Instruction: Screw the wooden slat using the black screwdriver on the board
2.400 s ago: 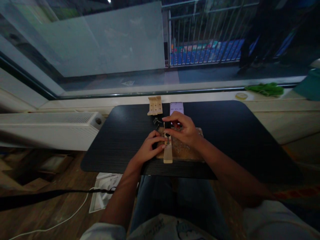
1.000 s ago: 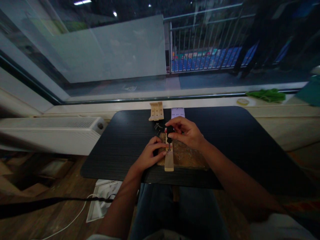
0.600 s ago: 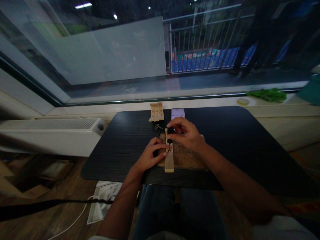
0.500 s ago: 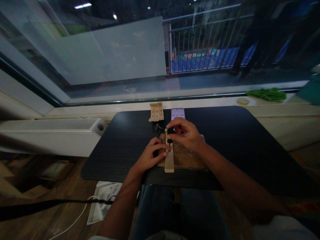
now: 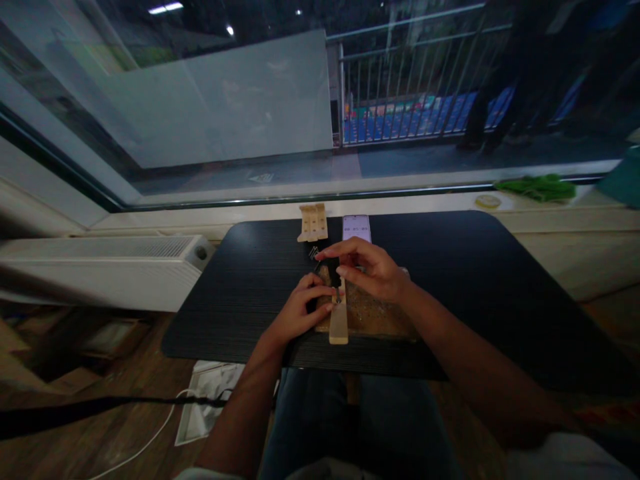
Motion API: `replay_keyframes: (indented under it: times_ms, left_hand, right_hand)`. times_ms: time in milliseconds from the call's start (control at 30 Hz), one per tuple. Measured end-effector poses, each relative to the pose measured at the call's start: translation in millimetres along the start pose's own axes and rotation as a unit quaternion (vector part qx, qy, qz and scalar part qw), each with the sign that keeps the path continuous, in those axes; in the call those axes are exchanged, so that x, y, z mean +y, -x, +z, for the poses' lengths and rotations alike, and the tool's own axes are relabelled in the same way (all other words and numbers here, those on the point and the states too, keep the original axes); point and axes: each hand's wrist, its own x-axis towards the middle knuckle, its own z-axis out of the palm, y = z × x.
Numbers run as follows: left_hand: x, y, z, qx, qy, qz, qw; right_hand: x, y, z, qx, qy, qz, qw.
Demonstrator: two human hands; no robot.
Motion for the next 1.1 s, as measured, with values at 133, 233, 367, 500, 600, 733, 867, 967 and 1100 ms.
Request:
replay_keyframes:
  times_ms: [133, 233, 367, 500, 600, 733, 867, 967, 1100]
  left_hand:
    - [1.7, -0.1, -0.8, -0.002, 0.001, -0.003, 1.0]
    - [1.5, -0.7, -0.8, 0.001, -0.002, 0.004, 1.0]
    - [0.5, -1.1, -0.5, 0.0, -0.006, 0.01, 1.0]
    - [0.0, -0.7, -0.2, 0.003, -0.007, 0.013, 1.0]
    - [-0.3, -0.5, -0.2, 0.002, -0.007, 0.012, 1.0]
    - [-1.3, -0.2, 0.1, 0.001, -0.007, 0.009, 1.0]
    - [-2.3, 0.9, 0.4, -0.004, -0.007, 0.002, 1.0]
    - [-2.1, 1.5, 0.2, -0.008, -0.011, -0.009, 1.0]
    - [-0.8, 1.0, -0.5, -0.01, -0.015, -0.02, 1.0]
  right_hand:
    - [-1.1, -1.0, 0.9, -0.012, -0.069, 0.007, 0.997]
    - [-0.4, -1.6, 1.7, -0.011, -0.079, 0.01, 0.997]
    - [-0.2, -2.0, 2.0, -0.012, -0.081, 0.009, 0.997]
    - [-1.2, -2.0, 0.7, -0.024, -0.07, 0.02, 0.997]
    - [-2.0, -2.2, -0.5, -0.022, -0.05, 0.031, 0.998]
    - [-2.3, -1.9, -1.3, -0.016, -0.027, 0.047, 0.998]
    - [-1.9, -1.0, -1.4, -0.007, -0.011, 0.055, 0.998]
    - [-1.8, -1.1, -0.9, 0.012, -0.002, 0.058, 0.998]
    - [-2.0, -2.1, 0.0, 0.03, -0.001, 0.066, 0.997]
